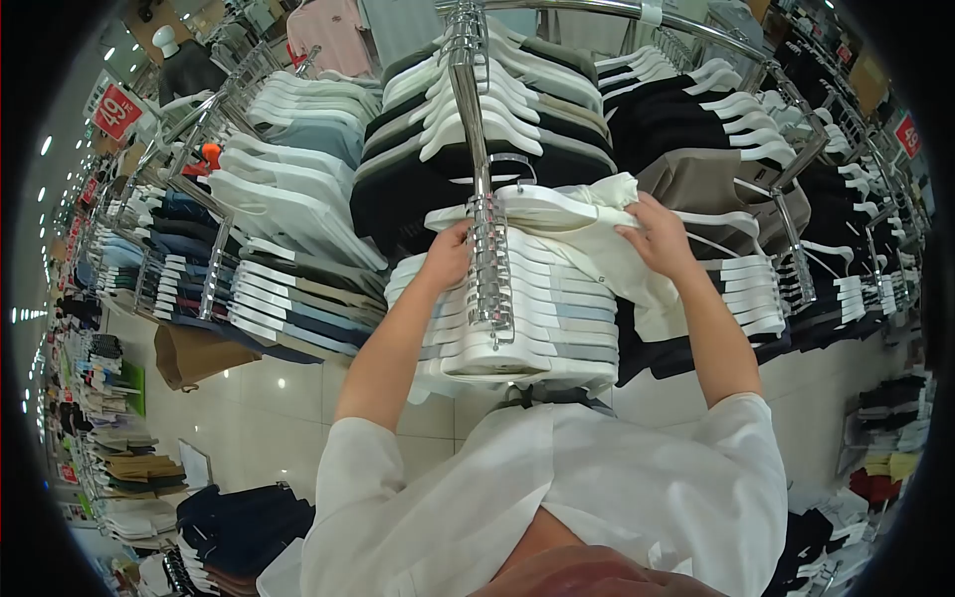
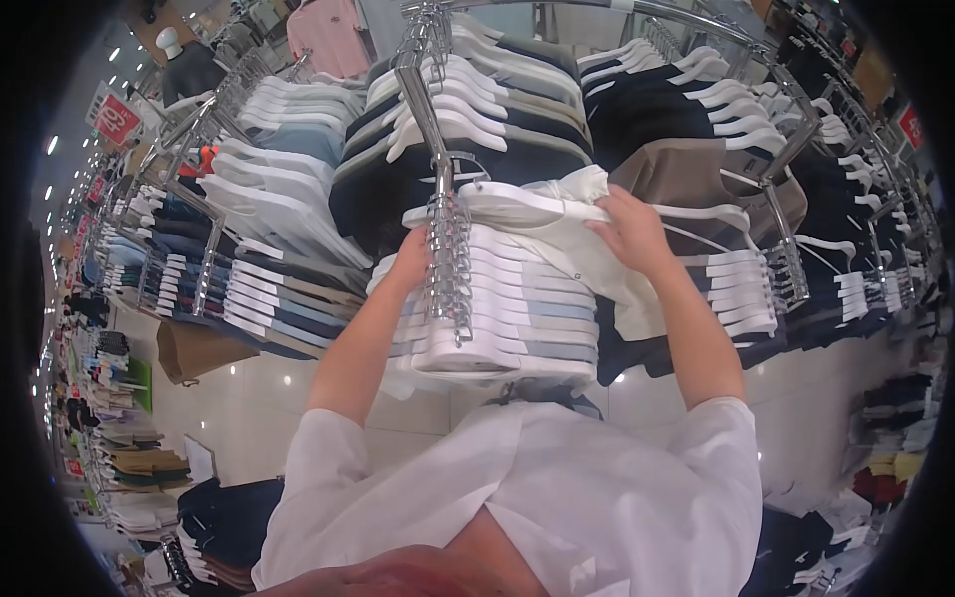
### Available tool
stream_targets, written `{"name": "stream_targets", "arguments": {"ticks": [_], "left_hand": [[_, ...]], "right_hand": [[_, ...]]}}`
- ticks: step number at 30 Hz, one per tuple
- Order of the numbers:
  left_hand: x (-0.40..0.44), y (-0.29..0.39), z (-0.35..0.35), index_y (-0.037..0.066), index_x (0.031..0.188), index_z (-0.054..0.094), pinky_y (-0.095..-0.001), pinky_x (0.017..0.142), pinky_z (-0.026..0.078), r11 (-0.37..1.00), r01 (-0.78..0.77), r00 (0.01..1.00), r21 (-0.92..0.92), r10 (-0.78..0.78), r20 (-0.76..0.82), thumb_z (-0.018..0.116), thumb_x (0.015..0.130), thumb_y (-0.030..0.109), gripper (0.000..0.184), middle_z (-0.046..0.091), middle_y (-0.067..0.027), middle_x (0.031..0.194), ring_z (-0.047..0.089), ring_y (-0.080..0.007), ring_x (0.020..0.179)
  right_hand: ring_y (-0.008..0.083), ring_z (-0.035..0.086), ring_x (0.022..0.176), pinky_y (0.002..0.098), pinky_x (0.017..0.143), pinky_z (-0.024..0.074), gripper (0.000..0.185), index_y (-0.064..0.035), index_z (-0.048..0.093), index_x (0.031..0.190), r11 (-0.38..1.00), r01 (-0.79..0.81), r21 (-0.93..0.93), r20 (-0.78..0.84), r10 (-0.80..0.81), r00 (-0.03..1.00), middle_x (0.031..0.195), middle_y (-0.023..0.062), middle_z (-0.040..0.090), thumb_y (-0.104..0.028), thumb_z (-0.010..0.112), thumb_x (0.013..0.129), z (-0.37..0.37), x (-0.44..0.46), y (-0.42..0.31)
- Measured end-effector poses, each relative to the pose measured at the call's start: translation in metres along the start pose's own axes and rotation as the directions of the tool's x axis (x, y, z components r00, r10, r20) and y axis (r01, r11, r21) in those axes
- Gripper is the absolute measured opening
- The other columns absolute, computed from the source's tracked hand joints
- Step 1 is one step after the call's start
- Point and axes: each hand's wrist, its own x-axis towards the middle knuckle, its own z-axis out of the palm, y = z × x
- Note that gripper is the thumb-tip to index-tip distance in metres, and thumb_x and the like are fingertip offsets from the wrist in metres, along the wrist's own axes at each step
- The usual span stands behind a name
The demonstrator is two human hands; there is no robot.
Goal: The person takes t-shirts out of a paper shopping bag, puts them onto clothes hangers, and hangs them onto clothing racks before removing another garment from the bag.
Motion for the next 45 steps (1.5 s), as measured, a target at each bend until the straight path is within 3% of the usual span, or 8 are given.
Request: {"name": "stream_targets", "arguments": {"ticks": [4,9,18,27,33,39,43,45], "left_hand": [[0.001,-0.005,-0.011,0.001,0.125,0.068,-0.0296,0.093,0.051,0.982,-0.006,0.992,-0.191,0.03,0.125,0.061,0.1,0.001,0.026,0.07,-0.0024,0.112,0.061,-0.0125,0.102],[-0.019,0.024,0.019,0.001,0.126,0.067,-0.0282,0.088,0.052,0.988,0.099,0.991,-0.115,-0.108,-0.073,0.062,0.101,0.003,0.025,0.068,-0.0008,0.109,0.061,-0.0108,0.098],[-0.024,0.034,0.023,0.003,0.129,0.064,-0.0289,0.083,0.055,0.99,0.106,0.992,-0.094,-0.112,-0.065,0.06,0.101,0.002,0.029,0.067,-0.0003,0.107,0.064,-0.0109,0.094],[-0.028,0.057,0.048,0.003,0.127,0.064,-0.028,0.08,0.058,0.964,0.211,0.915,-0.16,-0.252,-0.315,0.054,0.103,0.002,0.026,0.07,-0.0013,0.106,0.068,-0.011,0.089],[-0.023,0.059,0.048,0.002,0.127,0.064,-0.0268,0.08,0.058,0.945,0.242,0.907,-0.219,-0.301,-0.295,0.051,0.106,0.008,0.025,0.07,-0.0014,0.11,0.069,-0.0099,0.091],[-0.007,0.007,-0.002,0.0,0.128,0.064,-0.0268,0.088,0.056,0.902,0.049,0.98,-0.428,0.039,0.193,0.056,0.104,0.003,0.026,0.069,-0.0033,0.116,0.067,-0.0113,0.102],[-0.005,0.004,-0.001,0.0,0.129,0.067,-0.0284,0.099,0.049,0.976,-0.053,0.988,-0.213,0.082,0.128,0.062,0.1,-0.001,0.03,0.068,-0.0029,0.119,0.061,-0.013,0.108],[-0.004,0.0,0.003,0.003,0.13,0.065,-0.0281,0.094,0.051,0.973,-0.206,0.976,0.102,0.197,0.091,0.058,0.1,-0.003,0.032,0.067,-0.001,0.117,0.062,-0.0109,0.105]], "right_hand": [[0.042,0.067,0.102,0.0445,0.085,0.0551,0.033,-0.0027,0.067,0.111,0.995,0.046,0.089,-0.018,-0.045,0.999,0.122,0.0192,0.067,-0.026,0.079,0.091,0.032,0.01,0.018],[0.0417,0.064,0.109,0.0447,0.092,0.0533,0.034,-0.0036,0.067,0.113,0.985,0.133,0.107,0.035,-0.137,0.99,0.127,0.0205,0.065,-0.027,0.078,0.091,0.051,0.033,0.035],[0.0403,0.061,0.119,0.0464,0.104,0.0477,0.033,-0.0047,0.068,0.112,0.958,0.286,-0.004,0.0,-0.286,0.958,0.13,0.0193,0.065,-0.028,0.078,0.09,0.067,0.074,0.07],[0.0421,0.06,0.123,0.0469,0.107,0.0472,0.036,-0.0052,0.069,0.117,0.978,0.142,0.152,0.017,-0.146,0.989,0.131,0.0199,0.065,-0.028,0.079,0.091,0.124,0.061,0.085],[0.0388,0.058,0.131,0.0427,0.103,0.0512,0.032,-0.0009,0.069,0.115,0.962,0.105,0.254,-0.027,-0.101,0.995,0.149,0.0195,0.053,-0.019,0.079,0.09,0.117,0.049,0.065],[0.0366,0.065,0.118,0.0402,0.094,0.0554,0.027,0.0007,0.069,0.111,0.96,-0.014,0.281,0.064,-0.004,0.998,0.135,0.0143,0.064,-0.017,0.076,0.092,0.09,0.033,0.055],[0.0386,0.068,0.101,0.0399,0.087,0.0549,0.027,0.0009,0.069,0.111,0.964,-0.075,0.256,0.1,0.05,0.994,0.11,0.016,0.07,-0.018,0.074,0.093,0.081,0.021,0.044],[0.0385,0.068,0.099,0.04,0.085,0.0547,0.027,0.0011,0.069,0.111,0.952,-0.138,0.273,0.118,0.109,0.987,0.109,0.0164,0.069,-0.017,0.074,0.092,0.077,0.022,0.039]]}}
